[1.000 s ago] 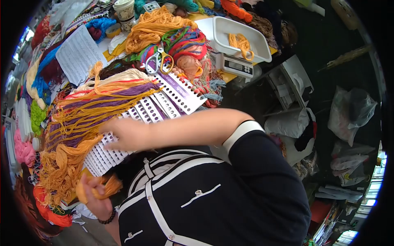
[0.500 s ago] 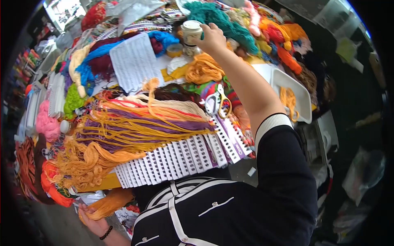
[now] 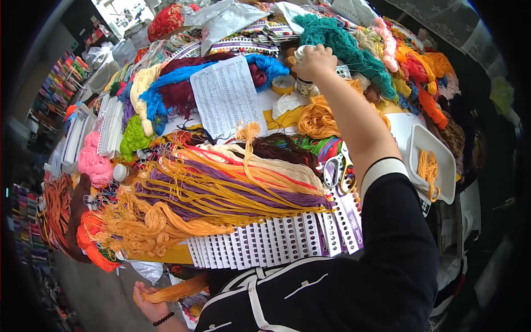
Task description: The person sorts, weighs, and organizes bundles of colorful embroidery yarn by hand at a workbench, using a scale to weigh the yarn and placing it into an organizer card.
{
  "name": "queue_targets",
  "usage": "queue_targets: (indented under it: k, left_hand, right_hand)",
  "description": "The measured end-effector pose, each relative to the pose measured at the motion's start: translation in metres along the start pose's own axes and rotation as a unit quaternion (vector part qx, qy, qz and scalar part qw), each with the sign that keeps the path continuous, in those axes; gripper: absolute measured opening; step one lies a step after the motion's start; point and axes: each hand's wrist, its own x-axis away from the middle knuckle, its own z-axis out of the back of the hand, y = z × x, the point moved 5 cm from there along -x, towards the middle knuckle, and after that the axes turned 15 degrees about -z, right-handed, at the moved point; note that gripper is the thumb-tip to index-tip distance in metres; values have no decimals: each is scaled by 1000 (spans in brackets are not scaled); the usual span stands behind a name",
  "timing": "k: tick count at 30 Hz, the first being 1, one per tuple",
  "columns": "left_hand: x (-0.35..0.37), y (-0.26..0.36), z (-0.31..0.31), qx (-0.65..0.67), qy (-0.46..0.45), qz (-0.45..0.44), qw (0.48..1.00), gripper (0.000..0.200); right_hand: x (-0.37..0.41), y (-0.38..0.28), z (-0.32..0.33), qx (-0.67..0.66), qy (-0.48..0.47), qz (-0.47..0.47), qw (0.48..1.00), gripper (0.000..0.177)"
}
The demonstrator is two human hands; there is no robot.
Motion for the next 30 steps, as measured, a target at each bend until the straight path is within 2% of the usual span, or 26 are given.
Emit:
queue_targets:
  k: [2, 3, 5, 6, 7, 9, 10, 11, 13, 14, 17, 18, 19, 21, 22, 25, 27, 29, 30]
  left_hand:
    - [-1, -7, -3, 2, 11, 17, 1000, 17]
    - [0, -12, -5, 5, 22, 32, 999, 16]
    - [-2, -19, -8, 5, 24, 46, 999, 15]
    - [-2, -22, -8, 6, 27, 57, 998, 14]
    - [-2, -23, -9, 5, 28, 58, 998, 14]
    - [-1, -26, -9, -1, 34, 63, 997, 13]
    - [-1, -28, -8, -2, 36, 65, 997, 13]
    - [-3, -29, -7, -1, 26, 63, 998, 12]
    - [-4, -29, -6, -2, 17, 63, 998, 11]
    - [-3, -29, -7, 7, 15, 74, 997, 11]
    - [0, -29, -8, 9, 35, 86, 996, 11]
    - [0, -29, -9, 0, 53, 86, 995, 11]
    - [1, -29, -12, 0, 54, 87, 995, 11]
    - [4, -30, -14, 1, 65, 94, 993, 10]
    - [3, -33, -12, 1, 67, 96, 993, 10]
    - [0, -38, -8, 6, 40, 100, 994, 10]
    - [4, -39, -14, -3, 33, 89, 995, 11]
    - [6, -40, -15, 2, 39, 99, 994, 11]
    - [7, -41, -14, 7, 47, 108, 993, 11]
  right_hand:
    - [-9, 1, 6, 41, -68, 32, 996, 72]
    - [-16, 6, 1, 43, -69, 31, 996, 72]
    - [-28, 7, -8, 20, 13, 146, 989, 75]
    - [-34, 6, -19, 11, 20, 163, 986, 80]
    - [-45, 10, -27, 11, 19, 164, 986, 80]
    - [-38, 4, -21, -49, -46, 203, 977, 75]
    - [-34, 3, -17, 3, -5, 171, 985, 71]
    - [-25, -4, -4, 5, -6, 173, 985, 71]
    - [-20, 0, 4, 61, -78, 33, 995, 75]
    - [-19, -1, 7, 59, -78, 14, 995, 83]
    - [-15, 1, 24, 128, -127, 41, 983, 87]
    - [-12, 2, 29, 120, -59, 61, 989, 78]
    - [-20, 10, 15, 121, -59, 62, 989, 78]
    - [-36, 15, -16, -19, -63, 226, 972, 76]
    - [-39, 18, -18, -53, -82, 227, 969, 83]
    - [-42, 20, -10, -14, -106, 281, 954, 82]
    - [-35, 16, -1, 19, -120, 260, 958, 78]
    - [-29, 23, 2, 22, -88, 151, 984, 76]
    - [-23, 23, 0, 52, -51, 181, 981, 77]
